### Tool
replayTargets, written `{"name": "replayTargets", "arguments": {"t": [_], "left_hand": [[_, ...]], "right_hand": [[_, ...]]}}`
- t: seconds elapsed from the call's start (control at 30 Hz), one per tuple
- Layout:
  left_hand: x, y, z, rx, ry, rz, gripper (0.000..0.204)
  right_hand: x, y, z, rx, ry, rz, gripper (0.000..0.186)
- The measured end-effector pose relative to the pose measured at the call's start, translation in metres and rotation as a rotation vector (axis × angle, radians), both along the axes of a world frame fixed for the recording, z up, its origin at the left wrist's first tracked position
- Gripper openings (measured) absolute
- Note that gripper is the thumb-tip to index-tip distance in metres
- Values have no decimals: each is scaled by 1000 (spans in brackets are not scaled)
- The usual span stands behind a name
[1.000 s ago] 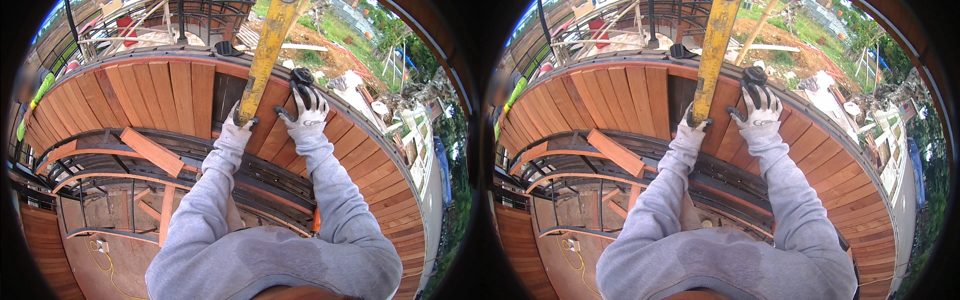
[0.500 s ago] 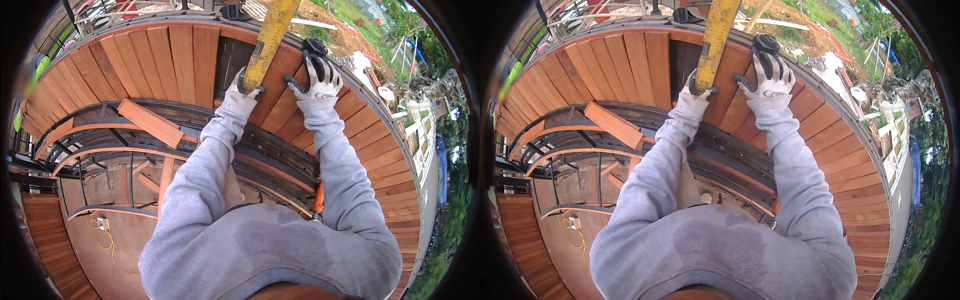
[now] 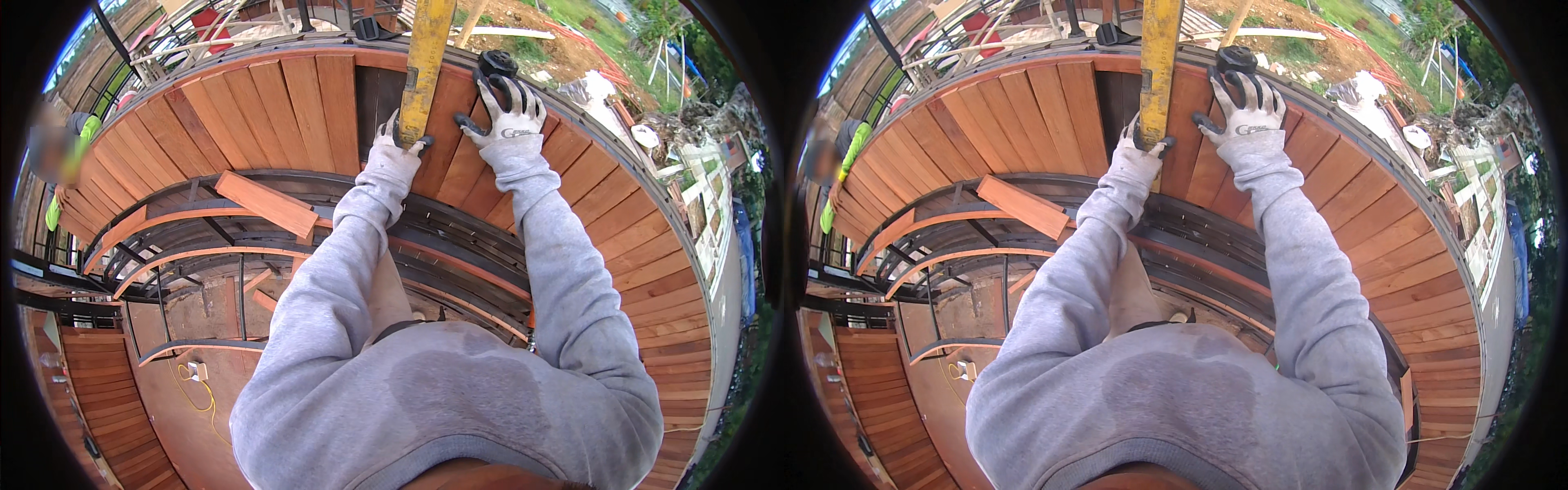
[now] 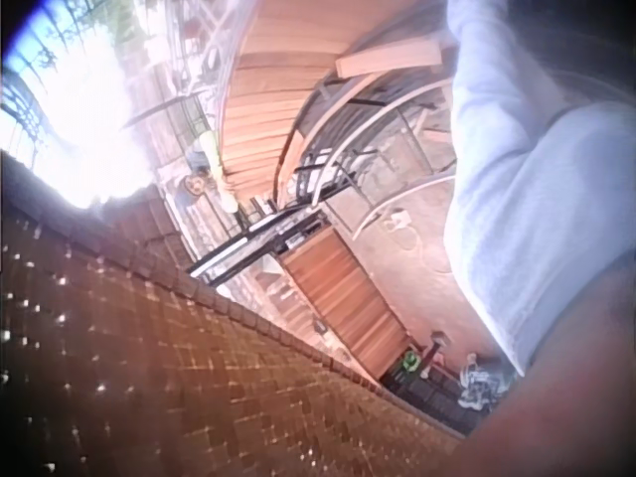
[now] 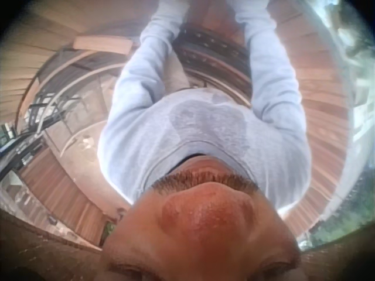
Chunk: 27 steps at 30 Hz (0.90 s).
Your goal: The person measures a gap in a curved wooden structure with a tape measure, then uses a nail gun to fasten wooden planks into place. The person also uses a level to ensure alignment and a nail gun to secure the planks.
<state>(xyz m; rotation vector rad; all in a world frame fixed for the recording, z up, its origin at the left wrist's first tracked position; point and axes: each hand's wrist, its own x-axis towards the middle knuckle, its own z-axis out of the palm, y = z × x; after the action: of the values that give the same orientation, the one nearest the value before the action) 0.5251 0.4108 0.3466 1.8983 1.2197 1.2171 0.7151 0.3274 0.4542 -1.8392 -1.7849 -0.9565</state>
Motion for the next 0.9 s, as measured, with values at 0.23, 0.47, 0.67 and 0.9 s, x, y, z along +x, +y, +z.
{"name": "replayTargets", "arguments": {"t": [0.23,0.47,0.67,0.9], "left_hand": [[-11,-5,4,-286,210,-28,79],[-19,16,-18,-238,319,-90,66],[-21,16,-18,-242,398,-119,56],[-30,8,-41,-218,323,-29,64]], "right_hand": [[-4,-4,4,-65,41,-30,73],[-5,-13,8,51,104,131,70],[-19,-23,-17,197,206,407,63],[-69,-71,-29,226,477,612,56]]}}
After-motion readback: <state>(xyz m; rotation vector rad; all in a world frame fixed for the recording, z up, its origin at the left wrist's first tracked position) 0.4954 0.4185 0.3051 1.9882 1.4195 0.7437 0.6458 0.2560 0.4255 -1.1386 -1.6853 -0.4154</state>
